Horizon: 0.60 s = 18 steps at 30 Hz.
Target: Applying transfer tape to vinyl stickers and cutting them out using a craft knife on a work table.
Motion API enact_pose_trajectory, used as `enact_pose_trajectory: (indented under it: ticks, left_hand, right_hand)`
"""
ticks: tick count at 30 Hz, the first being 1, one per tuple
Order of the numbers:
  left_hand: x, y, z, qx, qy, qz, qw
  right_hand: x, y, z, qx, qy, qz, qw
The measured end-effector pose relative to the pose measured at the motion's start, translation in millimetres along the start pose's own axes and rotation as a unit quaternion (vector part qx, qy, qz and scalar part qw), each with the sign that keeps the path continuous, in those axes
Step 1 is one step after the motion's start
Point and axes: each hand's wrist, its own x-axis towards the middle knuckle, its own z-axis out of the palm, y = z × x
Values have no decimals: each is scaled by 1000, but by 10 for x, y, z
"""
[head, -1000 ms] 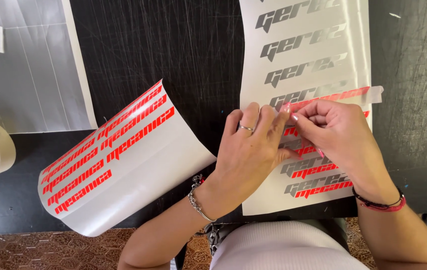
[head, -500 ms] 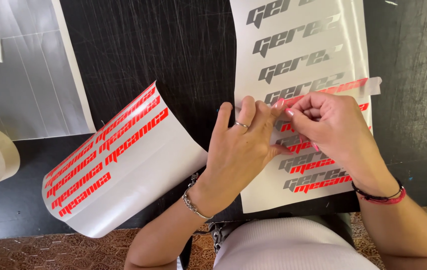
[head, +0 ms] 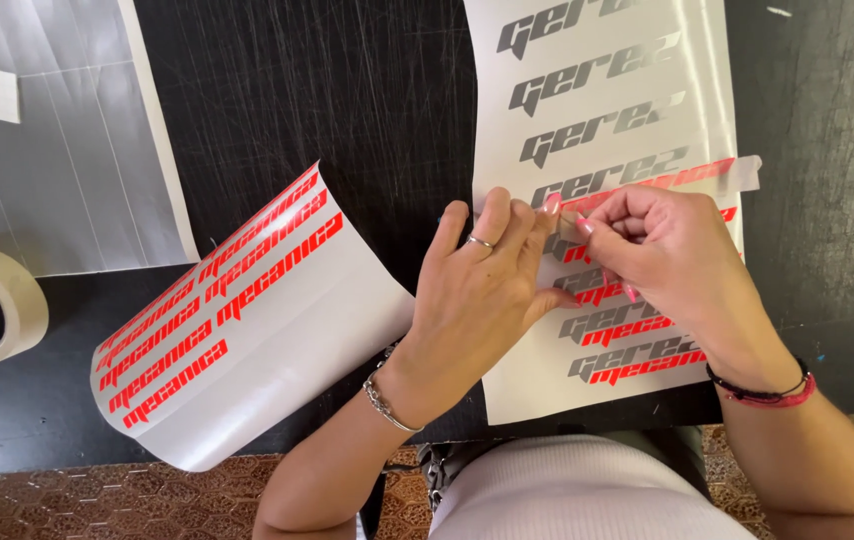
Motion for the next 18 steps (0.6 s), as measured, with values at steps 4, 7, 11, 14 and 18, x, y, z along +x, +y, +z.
enact_pose_trajectory:
  ticks: [4,7,11,14,18]
  left_hand:
    - [3,-19,-7,6,-5,9,1000]
    - [9,-24,-13,2,0,10,1000]
    - [1,-9,-3,-10,7,12,1000]
    - [14,-21,0,-18,20,14,1000]
    - [6,0,-39,7,1,7,1000]
  right_hand:
    - [63,114,-38,22,-39,-12,999]
    - [92,99,-100,15,-70,-17,997]
    - [58,60,-86,20,-68,-3,998]
    - [48,25,-60,-24,-52,-8,998]
    - [-17,-30,-7,-43,-5,-2,999]
